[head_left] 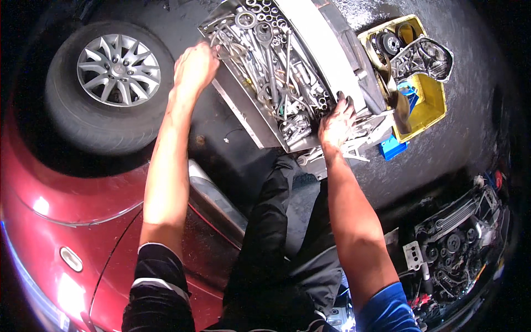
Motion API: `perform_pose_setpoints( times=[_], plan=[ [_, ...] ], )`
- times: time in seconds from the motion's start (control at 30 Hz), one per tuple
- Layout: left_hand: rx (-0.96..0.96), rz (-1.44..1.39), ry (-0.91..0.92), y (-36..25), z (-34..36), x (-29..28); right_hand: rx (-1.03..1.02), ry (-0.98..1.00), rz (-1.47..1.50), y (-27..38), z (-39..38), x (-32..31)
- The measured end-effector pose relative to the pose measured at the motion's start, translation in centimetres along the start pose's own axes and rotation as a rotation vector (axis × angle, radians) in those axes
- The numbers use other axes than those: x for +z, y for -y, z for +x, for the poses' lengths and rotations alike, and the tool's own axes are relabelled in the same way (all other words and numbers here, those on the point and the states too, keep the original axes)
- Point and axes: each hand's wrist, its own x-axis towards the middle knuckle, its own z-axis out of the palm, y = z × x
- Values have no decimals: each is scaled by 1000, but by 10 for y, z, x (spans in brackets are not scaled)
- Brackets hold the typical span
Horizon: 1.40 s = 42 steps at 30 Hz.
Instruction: The person works on a car engine by using their hands to reach into the engine compartment, moving cables and components aside, and then moves to a tray of tools to handle various wrenches and sockets.
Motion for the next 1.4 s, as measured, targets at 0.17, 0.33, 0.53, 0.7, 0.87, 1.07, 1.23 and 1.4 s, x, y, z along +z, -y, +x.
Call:
perform_pose_setpoints(
  times=[0.17,0.33,0.53,0.7,0.87,1.07,1.23,1.4],
  plan=[
    [-293,-133,79,-26,-26,32,-9,-2,22,1,0,0],
    [-53,-501,-102,-72,-48,65,-2,-2,0,1,-2,-2],
    [-177,-444,61,-96,-24,111,15,36,-17,9,-2,-8],
    [-316,-495,112,-90,-22,118,-14,-24,34,1,-1,-1],
    [-281,-627,231,-69,-39,87,-5,-44,24,-7,0,2],
    [-298,-398,-119,-57,-65,77,-34,-96,96,-1,-2,0],
    [-147,-400,-314,-61,-59,87,-14,-47,98,-1,-1,0],
    [-169,-570,-97,-80,-70,87,-19,-21,70,2,-2,-3]
  ],
)
